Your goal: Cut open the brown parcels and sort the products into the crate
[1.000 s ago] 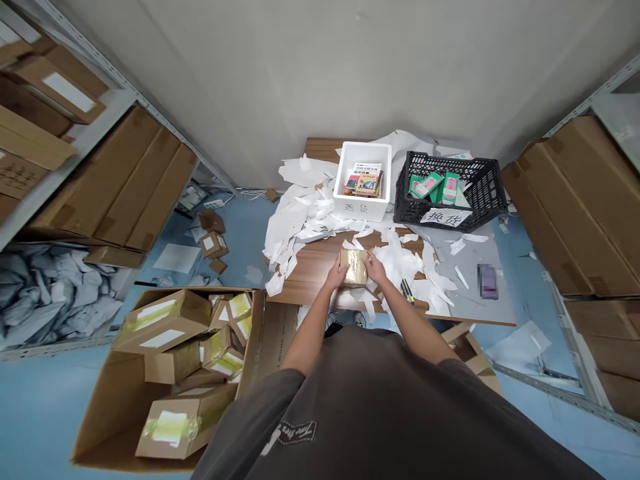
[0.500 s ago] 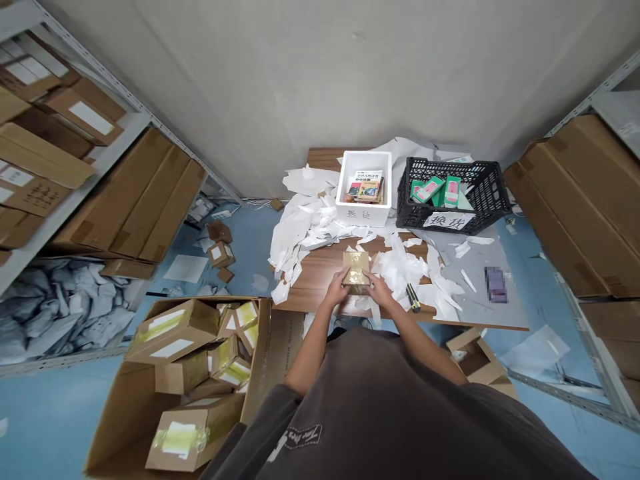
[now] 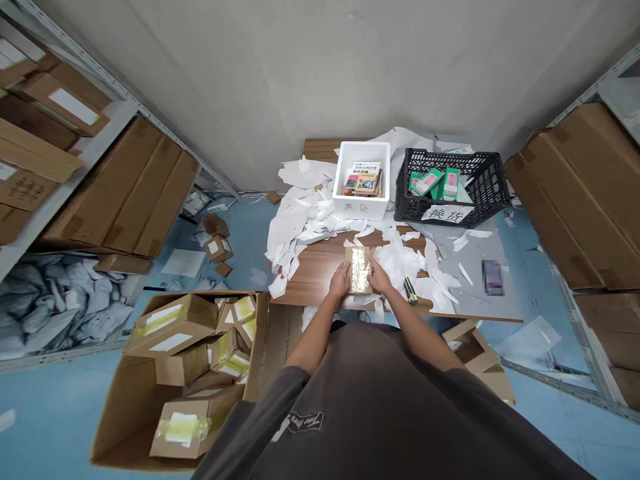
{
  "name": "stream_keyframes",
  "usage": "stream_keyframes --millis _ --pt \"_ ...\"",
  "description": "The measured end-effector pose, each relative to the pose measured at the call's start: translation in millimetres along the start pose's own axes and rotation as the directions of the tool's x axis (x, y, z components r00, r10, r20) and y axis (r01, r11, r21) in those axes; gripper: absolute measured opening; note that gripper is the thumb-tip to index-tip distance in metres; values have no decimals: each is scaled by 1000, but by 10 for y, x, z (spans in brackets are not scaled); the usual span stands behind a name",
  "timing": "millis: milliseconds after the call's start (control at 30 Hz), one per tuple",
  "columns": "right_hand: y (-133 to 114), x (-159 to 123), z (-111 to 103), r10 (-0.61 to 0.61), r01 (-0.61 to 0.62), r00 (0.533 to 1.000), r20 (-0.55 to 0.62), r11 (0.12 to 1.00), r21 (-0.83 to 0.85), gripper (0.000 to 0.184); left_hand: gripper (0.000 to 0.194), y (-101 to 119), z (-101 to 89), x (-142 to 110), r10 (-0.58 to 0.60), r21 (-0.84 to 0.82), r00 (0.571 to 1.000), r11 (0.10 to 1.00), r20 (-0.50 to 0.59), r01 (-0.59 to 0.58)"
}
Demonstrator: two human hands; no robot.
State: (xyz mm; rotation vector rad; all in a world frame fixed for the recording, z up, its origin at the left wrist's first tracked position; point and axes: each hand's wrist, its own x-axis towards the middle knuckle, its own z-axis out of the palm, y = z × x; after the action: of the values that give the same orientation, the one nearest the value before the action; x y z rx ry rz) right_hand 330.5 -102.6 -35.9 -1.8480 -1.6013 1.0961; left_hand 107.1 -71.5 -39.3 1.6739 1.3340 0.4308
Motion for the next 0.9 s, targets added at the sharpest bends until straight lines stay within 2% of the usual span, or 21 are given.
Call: stream_keyframes --millis 133,233,367,433,500,600,667,733,833,900 --pt "165 -441 98 -11 27 985 170 996 -91 107 98 -142 126 -359 79 -41 990 996 115 -75" --pt "114 -552 67 21 -1 985 170 993 -117 100 101 -88 128 -451 64 -72 990 996 126 -55" --pt "-139 -312 -187 -34 35 999 10 993 -114 69 82 142 -117 -263 43 -120 996 991 -84 -53" --pt "-288 -85 -318 -46 38 997 -63 993 -116 63 80 269 -253 -86 70 -158 983 983 -171 -97" --pt "-413 145 -391 -20 9 993 -113 995 -99 62 79 371 -336 96 58 -194 982 977 -181 -93" --pt "-492 366 -396 39 -43 988 -148 999 -24 63 76 438 -373 277 -30 -194 984 981 -178 -5" --pt "-457 374 -368 41 -36 988 -150 999 35 65 72 417 -379 287 -36 -155 978 988 -207 3" --pt "-371 269 -329 -9 19 992 -129 997 72 69 70 359 -378 212 38 -100 979 993 -198 -59" --pt "-246 5 -244 -133 135 990 -37 989 61 80 79 268 -345 27 172 -42 982 984 -78 -176" --pt "-227 -138 -188 -173 174 985 -11 984 36 79 84 247 -316 -65 202 -27 979 979 -41 -203"
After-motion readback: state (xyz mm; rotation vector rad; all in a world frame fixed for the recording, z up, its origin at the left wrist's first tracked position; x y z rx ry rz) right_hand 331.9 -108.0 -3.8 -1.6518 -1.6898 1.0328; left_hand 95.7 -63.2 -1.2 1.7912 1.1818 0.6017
